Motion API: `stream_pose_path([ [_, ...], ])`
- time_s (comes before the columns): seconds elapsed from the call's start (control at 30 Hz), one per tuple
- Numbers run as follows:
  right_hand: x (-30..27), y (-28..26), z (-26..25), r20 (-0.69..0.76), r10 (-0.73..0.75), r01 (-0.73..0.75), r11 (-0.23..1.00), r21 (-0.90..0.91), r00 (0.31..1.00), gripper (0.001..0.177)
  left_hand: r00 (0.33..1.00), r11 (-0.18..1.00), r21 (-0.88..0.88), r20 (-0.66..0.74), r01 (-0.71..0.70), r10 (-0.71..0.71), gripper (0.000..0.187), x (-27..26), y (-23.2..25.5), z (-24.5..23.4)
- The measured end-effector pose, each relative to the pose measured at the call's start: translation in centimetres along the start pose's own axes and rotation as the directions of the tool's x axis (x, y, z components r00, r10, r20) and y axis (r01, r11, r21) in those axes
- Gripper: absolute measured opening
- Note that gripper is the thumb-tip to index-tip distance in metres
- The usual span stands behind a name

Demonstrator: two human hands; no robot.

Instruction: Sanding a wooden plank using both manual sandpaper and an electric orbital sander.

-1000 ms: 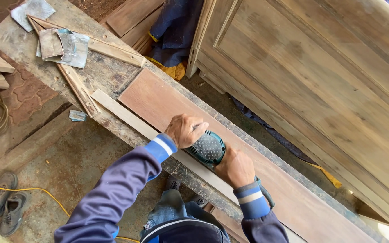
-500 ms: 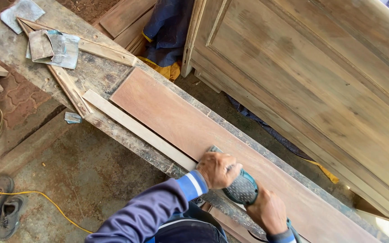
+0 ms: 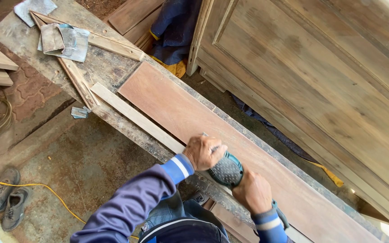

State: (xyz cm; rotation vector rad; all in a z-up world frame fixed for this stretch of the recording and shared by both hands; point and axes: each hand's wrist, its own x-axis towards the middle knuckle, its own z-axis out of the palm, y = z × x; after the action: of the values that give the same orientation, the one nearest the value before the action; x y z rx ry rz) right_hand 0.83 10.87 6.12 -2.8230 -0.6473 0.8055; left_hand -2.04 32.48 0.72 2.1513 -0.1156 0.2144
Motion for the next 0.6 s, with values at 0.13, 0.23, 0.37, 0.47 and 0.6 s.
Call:
stream_pose_path([
  [0.13,0.1,-0.8,-1.2,-0.084,-0.003,0.004,1.000,0.012,0.996,0.041,0.997,0.999,0.028,-0.059,-0.037,0.038,0.041,1.1,0.8,-0.9],
  [0.23,-1.5,0.2,-2.3,-0.062,0.040,-0.035,0.997,0.071,0.997,0.047,0.999,0.999,0.030,-0.035,-0.023,0.024,0.042,1.4,1.9,0.8],
  [0.37,-4.0,4.5,-1.7,-0.062,0.068,-0.061,0.992,0.110,0.996,0.048,0.996,0.999,0.029,0.076,0.039,-0.041,0.041,1.0,4.6,5.2],
  [0.47,-6.1,8.6,-1.1,-0.035,0.130,-0.127,0.989,0.078,0.991,0.045,0.998,0.998,0.006,0.023,-0.058,0.058,0.039,0.8,7.3,8.6],
  [0.6,-8.9,14.8,-0.1,-0.061,0.205,-0.199,0.976,0.091,0.977,0.055,0.995,0.994,-0.079,0.061,-0.080,0.085,0.038,1.3,10.4,14.2],
])
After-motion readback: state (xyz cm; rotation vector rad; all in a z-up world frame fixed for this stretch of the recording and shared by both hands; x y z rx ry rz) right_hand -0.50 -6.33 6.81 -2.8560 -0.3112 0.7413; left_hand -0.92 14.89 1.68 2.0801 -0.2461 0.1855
